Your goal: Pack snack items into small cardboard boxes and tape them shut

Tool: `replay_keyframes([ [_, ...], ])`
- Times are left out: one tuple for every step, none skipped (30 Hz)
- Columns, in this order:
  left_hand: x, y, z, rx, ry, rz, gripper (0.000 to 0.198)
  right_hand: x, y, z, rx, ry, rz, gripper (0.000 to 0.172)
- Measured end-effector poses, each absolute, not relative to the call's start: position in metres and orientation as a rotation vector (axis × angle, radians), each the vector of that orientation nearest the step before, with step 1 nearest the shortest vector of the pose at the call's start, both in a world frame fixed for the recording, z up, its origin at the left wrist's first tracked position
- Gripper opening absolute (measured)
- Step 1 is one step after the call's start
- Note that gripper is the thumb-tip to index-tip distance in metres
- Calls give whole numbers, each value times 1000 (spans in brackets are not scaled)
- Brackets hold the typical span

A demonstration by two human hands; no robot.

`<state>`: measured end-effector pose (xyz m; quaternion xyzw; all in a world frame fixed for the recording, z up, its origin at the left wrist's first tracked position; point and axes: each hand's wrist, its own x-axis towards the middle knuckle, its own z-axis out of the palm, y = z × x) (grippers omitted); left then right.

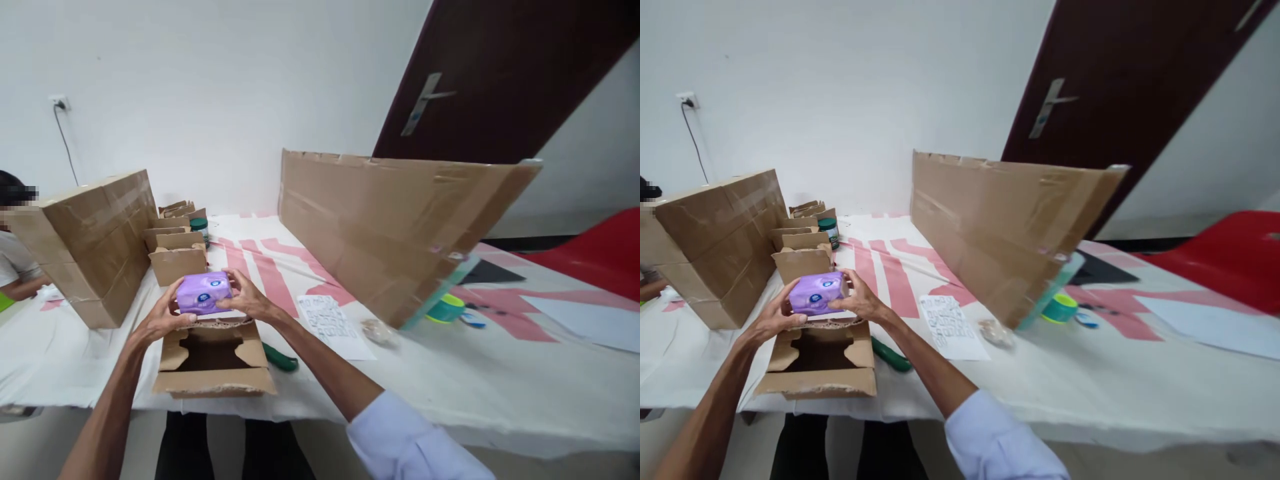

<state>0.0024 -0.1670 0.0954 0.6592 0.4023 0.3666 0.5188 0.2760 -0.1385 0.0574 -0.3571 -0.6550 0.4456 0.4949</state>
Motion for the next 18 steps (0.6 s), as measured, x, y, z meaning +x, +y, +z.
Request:
replay_keyframes([
  [3, -166, 94, 1575, 989, 901, 120, 272, -134, 56, -874, -1608, 1073, 95],
  [3, -166, 92, 1560, 1013, 921, 119, 269, -131, 54, -879, -1619, 1077, 98],
  [2, -165, 91, 1539, 1028, 938, 117, 266, -128, 52, -876, -1625, 1093, 100],
  [1, -164, 90, 1514, 1035, 950, 116, 263, -125, 51, -866, -1629, 1116, 100],
  [-1, -163, 90, 1489, 1040, 959, 114, 261, -122, 49, -852, -1634, 1137, 100],
  [-3, -162, 89, 1470, 1047, 960, 113, 260, -120, 47, -837, -1640, 1152, 101],
  [-4, -160, 89, 1460, 1057, 956, 113, 258, -117, 46, -827, -1648, 1163, 101],
  [-5, -158, 89, 1462, 1069, 949, 112, 257, -114, 44, -826, -1654, 1168, 101],
  [-5, -156, 88, 1472, 1081, 940, 110, 256, -110, 42, -834, -1654, 1176, 102],
  [-5, -154, 86, 1483, 1091, 931, 109, 255, -106, 39, -850, -1647, 1191, 104],
  [-5, -151, 84, 1488, 1101, 928, 107, 254, -103, 36, -868, -1632, 1217, 105],
  [-5, -148, 82, 1492, 1111, 931, 106, 253, -99, 33, -881, -1611, 1248, 105],
  [-5, -144, 79, 1493, 1120, 938, 104, 252, -95, 29, -883, -1587, 1279, 105],
  [-5, -139, 75, 1496, 1127, 949, 103, 251, -91, 26, -873, -1563, 1304, 105],
  [-6, -134, 72, 1503, 1131, 957, 103, 250, -87, 23, -853, -1543, 1319, 104],
  [-7, -128, 68, 1516, 1129, 964, 102, 248, -83, 20, -822, -1527, 1324, 104],
  [-8, -122, 65, 1534, 1124, 972, 101, 246, -79, 17, -782, -1512, 1320, 105],
  [-11, -114, 61, 1553, 1116, 983, 101, 244, -74, 15, -744, -1502, 1312, 106],
])
